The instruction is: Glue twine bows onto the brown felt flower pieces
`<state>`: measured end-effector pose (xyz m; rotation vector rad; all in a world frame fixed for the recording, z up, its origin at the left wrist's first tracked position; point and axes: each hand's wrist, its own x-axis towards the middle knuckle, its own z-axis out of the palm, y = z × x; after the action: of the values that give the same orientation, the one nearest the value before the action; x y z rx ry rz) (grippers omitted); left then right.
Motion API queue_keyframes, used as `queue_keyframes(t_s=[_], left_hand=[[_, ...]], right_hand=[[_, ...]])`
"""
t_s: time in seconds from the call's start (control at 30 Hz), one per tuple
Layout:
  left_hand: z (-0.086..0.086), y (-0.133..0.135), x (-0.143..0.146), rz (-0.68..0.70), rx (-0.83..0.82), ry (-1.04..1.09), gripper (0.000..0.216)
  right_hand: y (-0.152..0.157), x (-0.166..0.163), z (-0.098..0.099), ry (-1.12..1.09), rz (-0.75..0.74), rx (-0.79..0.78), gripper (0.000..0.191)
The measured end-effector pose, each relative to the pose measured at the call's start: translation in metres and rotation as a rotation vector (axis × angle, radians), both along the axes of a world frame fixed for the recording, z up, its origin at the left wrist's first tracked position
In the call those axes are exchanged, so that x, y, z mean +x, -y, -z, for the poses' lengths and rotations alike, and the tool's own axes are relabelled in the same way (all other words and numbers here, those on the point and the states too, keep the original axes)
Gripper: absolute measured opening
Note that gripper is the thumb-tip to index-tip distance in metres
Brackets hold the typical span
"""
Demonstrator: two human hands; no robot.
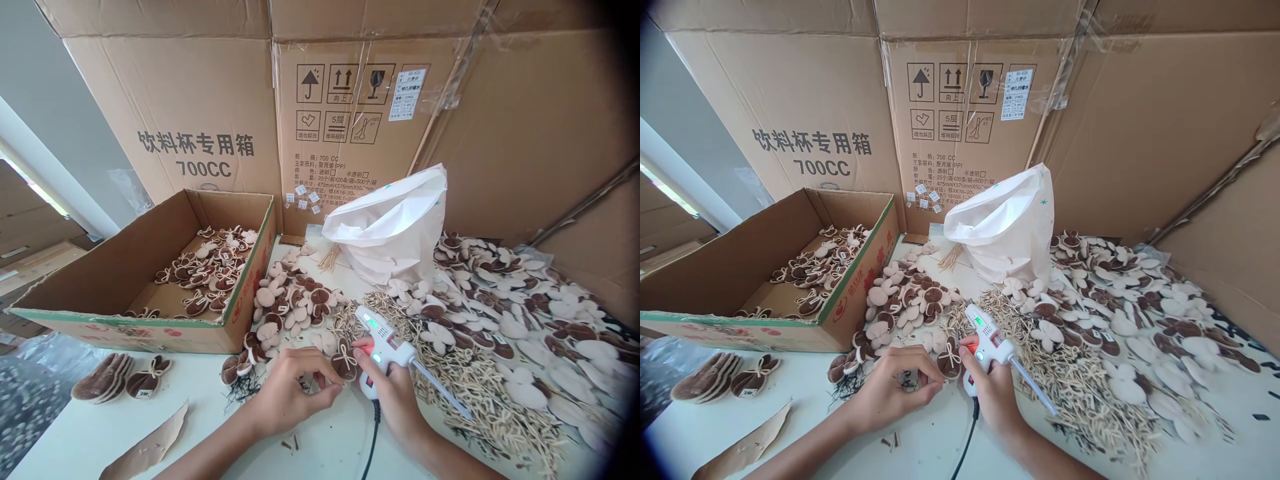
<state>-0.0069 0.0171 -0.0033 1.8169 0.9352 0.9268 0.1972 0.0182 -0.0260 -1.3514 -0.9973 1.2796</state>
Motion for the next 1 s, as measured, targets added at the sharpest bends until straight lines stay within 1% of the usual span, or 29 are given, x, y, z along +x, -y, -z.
queue_keyframes(t_s=[0.1, 0.2, 0.5, 0.8, 1.0], left_hand=[[-0.002, 0.002, 0.003, 0.042, -0.056, 0.042, 0.009], [-0.003, 0.002, 0.004, 0.047, -0.091, 0.059, 0.008], [0.003, 0.001, 0.003, -0.057, -0.164, 0.05, 0.009], [0.008, 0.0, 0.005, -0.056, -0.101, -0.018, 0.006], [0.01, -0.001, 0.006, -0.094, -0.09, -0.038, 0.003]], right_hand=[[0.002, 0.0, -0.001, 0.015, 0.0, 0.007, 0.03], [0.002, 0.0, -0.001, 0.015, -0.01, 0.009, 0.031], [0.0, -0.001, -0.003, -0.013, -0.023, 0.001, 0.033], [0.0, -0.001, -0.003, -0.042, -0.067, -0.005, 0.032], [0.0, 0.0, 0.0, -0.04, -0.08, -0.011, 0.032]])
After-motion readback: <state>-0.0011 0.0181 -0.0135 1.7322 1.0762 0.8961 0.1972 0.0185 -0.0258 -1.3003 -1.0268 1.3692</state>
